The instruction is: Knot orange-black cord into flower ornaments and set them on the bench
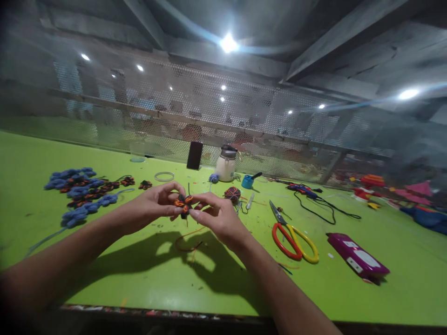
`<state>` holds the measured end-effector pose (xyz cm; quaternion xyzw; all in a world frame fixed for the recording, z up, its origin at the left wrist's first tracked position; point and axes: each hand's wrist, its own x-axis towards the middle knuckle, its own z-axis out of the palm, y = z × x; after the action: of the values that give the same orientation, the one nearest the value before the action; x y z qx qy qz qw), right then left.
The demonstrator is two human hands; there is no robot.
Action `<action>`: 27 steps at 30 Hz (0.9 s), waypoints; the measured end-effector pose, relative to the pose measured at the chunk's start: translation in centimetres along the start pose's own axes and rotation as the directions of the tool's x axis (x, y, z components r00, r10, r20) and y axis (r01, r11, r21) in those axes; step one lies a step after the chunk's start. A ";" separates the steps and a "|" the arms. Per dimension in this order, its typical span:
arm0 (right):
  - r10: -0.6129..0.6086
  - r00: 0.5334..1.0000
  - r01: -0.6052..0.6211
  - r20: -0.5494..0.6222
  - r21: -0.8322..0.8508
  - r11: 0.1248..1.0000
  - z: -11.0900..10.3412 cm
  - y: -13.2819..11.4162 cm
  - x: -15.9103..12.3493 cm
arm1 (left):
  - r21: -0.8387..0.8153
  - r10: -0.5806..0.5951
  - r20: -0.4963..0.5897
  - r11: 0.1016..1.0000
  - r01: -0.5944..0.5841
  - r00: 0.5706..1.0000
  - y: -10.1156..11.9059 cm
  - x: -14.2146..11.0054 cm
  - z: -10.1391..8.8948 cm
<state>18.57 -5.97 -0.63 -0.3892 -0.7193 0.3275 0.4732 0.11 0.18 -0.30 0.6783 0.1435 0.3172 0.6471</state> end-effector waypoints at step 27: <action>-0.131 0.979 0.116 -0.157 -0.104 0.988 0.7 -1.0 -0.4 | -0.063 0.065 0.009 0.996 -0.064 0.998 -0.8 0.1 -1.0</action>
<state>17.75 -6.90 -0.23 -0.3912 -0.7155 0.2300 0.5312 -0.31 1.13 -1.13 0.6636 0.1081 0.3384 0.6583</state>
